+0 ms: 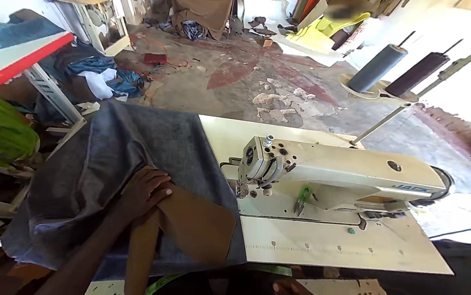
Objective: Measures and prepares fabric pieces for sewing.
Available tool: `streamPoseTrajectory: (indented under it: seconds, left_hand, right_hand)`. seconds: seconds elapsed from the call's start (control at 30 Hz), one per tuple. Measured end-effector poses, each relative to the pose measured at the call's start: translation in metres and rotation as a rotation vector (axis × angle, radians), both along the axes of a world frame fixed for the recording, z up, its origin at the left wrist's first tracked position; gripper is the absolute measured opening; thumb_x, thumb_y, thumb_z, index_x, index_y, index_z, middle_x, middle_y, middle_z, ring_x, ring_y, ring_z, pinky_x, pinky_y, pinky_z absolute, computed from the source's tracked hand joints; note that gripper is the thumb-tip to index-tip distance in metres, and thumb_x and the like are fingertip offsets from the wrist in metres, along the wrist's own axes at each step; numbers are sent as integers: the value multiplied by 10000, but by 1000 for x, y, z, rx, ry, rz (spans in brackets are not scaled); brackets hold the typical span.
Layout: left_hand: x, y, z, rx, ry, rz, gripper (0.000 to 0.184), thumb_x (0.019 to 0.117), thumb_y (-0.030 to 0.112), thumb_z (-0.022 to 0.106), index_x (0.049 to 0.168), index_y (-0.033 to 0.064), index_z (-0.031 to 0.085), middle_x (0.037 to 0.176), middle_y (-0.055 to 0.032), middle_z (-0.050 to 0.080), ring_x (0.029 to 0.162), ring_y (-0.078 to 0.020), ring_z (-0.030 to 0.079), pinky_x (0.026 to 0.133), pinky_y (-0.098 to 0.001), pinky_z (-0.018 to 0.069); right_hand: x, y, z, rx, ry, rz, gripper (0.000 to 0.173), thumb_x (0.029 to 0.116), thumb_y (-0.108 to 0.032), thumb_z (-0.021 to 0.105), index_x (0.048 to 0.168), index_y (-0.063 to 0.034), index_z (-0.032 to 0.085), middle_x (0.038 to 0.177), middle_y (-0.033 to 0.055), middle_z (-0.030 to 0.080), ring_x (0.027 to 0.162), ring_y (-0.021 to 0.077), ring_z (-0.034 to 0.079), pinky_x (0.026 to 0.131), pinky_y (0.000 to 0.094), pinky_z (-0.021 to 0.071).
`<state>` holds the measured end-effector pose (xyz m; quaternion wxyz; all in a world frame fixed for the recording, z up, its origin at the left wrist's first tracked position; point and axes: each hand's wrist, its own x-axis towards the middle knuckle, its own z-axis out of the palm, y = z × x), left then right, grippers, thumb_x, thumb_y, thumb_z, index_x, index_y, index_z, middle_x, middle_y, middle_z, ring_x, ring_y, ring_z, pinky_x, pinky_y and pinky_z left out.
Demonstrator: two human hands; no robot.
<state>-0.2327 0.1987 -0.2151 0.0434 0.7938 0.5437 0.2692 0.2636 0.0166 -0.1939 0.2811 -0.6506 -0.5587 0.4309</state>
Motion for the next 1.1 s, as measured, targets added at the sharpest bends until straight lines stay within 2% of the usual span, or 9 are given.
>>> streamPoseTrajectory:
  seconds: [0.07,0.33,0.47,0.6,0.7,0.83,0.93,1.0,1.1]
  left_hand:
    - [-6,9,3,-19,23,-1,544,1019,596,453,1321,209,688,1428,17,605,1387,-205,501,1192,-536,332]
    - [-38,71,12,-27,97,63,548,1027,563,453,1316,154,675,1456,-51,575,1409,-297,462,1160,-596,337]
    - [-39,64,9,-34,107,51,519,1023,564,450,1277,182,693,1466,-25,565,1419,-264,452,1174,-583,316]
    - [-41,44,10,-55,73,49,491,1020,551,480,1290,197,688,1456,1,579,1427,-233,449,1203,-582,276]
    - [-37,27,28,-72,84,29,414,1021,451,544,1314,190,674,1360,13,641,1352,-231,515,1163,-572,338]
    - [-21,10,76,-202,117,-30,323,991,239,654,1306,179,694,1240,-26,680,1180,-211,633,1035,-532,501]
    - [-6,-1,120,-200,211,-155,302,1005,272,604,1283,228,713,1193,37,679,1148,-147,631,1018,-457,519]
    - [4,-6,147,-144,246,-244,279,1002,296,569,1222,239,732,1131,77,677,1137,-119,614,1043,-435,492]
    - [15,-8,185,-77,288,-290,249,994,250,574,1181,221,735,1079,53,659,1039,-132,634,921,-410,547]
  right_hand:
    - [-5,2,-8,108,-33,33,187,960,-140,704,1030,26,751,933,120,745,800,142,710,768,337,609]
    - [-56,19,-2,196,84,103,146,953,-101,699,1029,3,767,869,76,762,736,116,726,714,307,630]
    - [-79,39,5,453,32,169,134,951,-136,719,1023,-44,785,918,52,725,835,83,690,763,242,600]
    - [-100,81,7,501,23,195,189,983,-223,680,1057,-77,774,940,21,707,785,60,675,684,231,599]
    - [-114,125,9,459,-18,220,256,998,-282,650,1107,-80,763,941,31,694,766,88,664,688,265,595]
    - [-142,176,13,372,-163,273,377,983,-339,669,1250,-76,715,1088,106,683,776,186,666,738,374,594]
    - [-157,199,14,367,-218,319,539,958,-332,710,1428,-96,590,1352,125,632,1040,266,695,896,485,582]
    - [-159,206,16,331,-124,350,481,937,-266,734,1386,-127,632,1189,90,704,994,247,700,878,498,581]
    - [-151,200,28,189,66,374,173,938,-278,735,1016,-128,772,831,12,724,718,129,671,702,379,572]
